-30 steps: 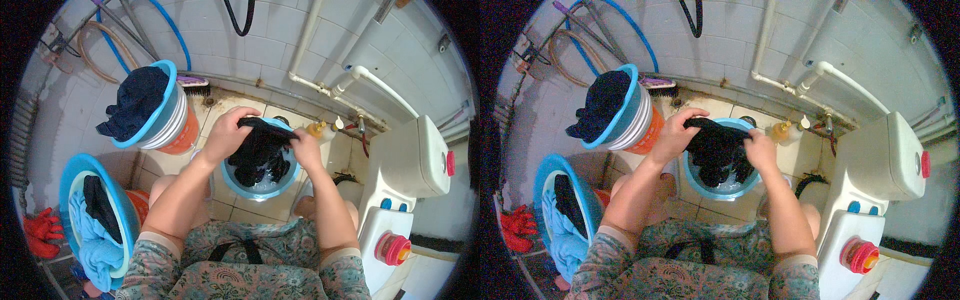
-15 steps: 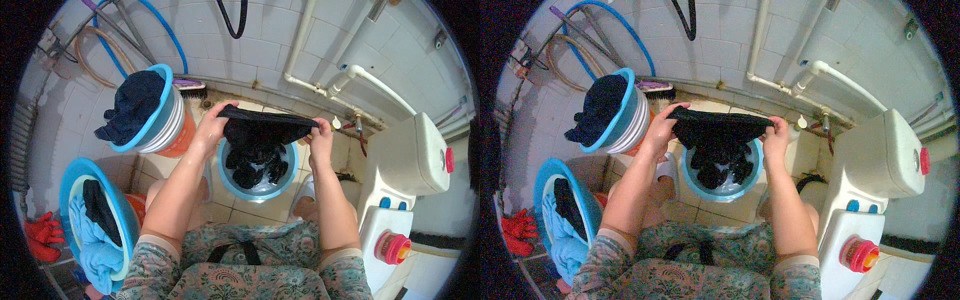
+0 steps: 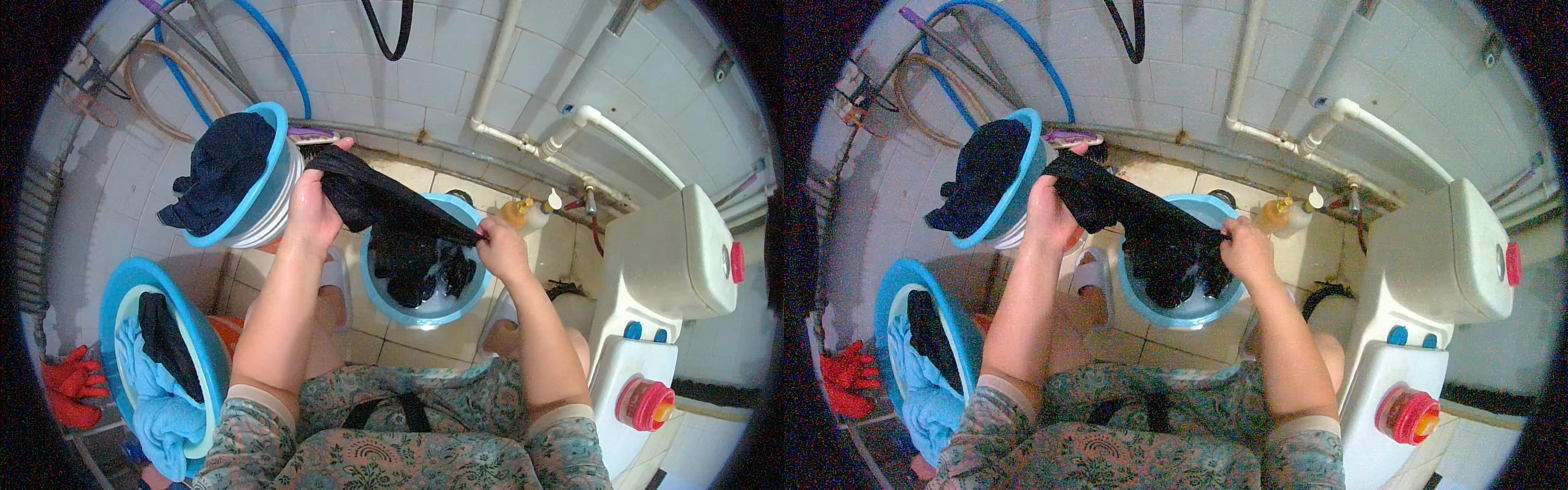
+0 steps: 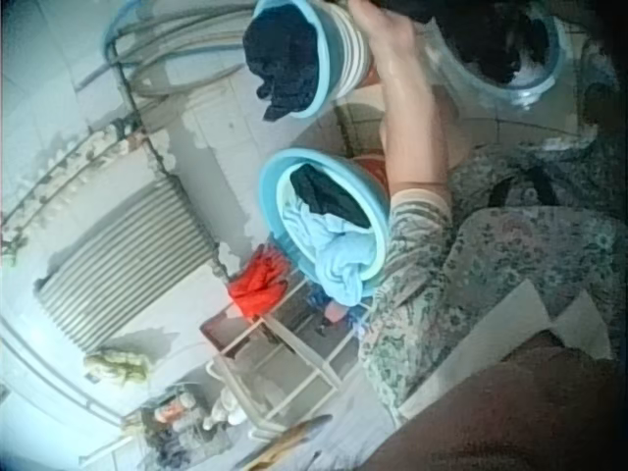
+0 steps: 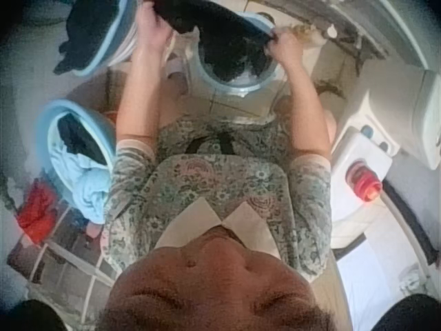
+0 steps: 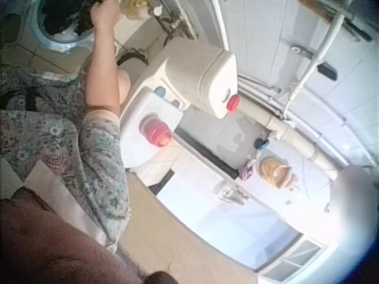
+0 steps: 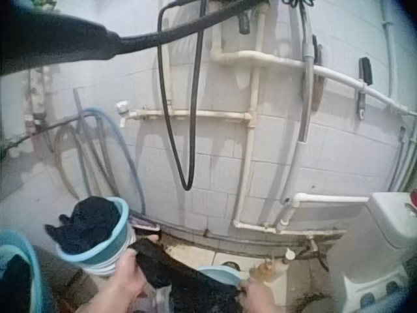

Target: The person sits on the floor and hand-washes a dark garment in a blue basin filled with water. They repeatedly submerge, scrub, and wring the item, then transfer it to a red basin. The person also handles a second dark garment from a nearby bucket.

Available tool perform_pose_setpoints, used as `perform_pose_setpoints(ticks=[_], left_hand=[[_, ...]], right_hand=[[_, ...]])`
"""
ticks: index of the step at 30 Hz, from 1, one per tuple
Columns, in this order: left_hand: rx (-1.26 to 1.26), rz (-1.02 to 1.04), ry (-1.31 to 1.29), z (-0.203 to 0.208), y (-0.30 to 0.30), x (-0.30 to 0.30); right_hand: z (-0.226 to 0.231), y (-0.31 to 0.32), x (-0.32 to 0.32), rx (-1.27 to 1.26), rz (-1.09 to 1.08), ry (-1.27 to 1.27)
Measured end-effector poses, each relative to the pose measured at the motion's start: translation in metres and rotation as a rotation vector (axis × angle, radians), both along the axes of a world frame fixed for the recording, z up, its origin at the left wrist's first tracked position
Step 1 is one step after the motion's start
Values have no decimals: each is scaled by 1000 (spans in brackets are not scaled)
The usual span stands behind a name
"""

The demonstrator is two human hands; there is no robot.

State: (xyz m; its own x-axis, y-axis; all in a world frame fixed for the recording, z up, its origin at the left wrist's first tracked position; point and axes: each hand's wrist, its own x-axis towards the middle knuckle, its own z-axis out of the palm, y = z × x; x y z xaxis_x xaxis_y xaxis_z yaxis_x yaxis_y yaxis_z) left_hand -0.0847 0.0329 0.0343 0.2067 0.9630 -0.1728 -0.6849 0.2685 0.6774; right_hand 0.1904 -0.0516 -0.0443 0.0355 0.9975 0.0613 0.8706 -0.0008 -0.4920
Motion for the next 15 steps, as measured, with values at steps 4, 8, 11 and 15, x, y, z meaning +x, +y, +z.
perform_pose_setpoints(ticks=[4, 8, 11, 15], left_hand=[[199, -252, 511, 4, -15, 11], [496, -639, 1041, -55, -41, 41], [505, -489, 1110, -75, -61, 74], [210, -274, 809, -80, -50, 74]], right_hand=[[-5, 10, 3, -275, -198, 694], [11, 5, -21, -187, -2, 1079], [23, -2, -36, -173, 145, 887], [35, 3, -27, -82, 135, 886]])
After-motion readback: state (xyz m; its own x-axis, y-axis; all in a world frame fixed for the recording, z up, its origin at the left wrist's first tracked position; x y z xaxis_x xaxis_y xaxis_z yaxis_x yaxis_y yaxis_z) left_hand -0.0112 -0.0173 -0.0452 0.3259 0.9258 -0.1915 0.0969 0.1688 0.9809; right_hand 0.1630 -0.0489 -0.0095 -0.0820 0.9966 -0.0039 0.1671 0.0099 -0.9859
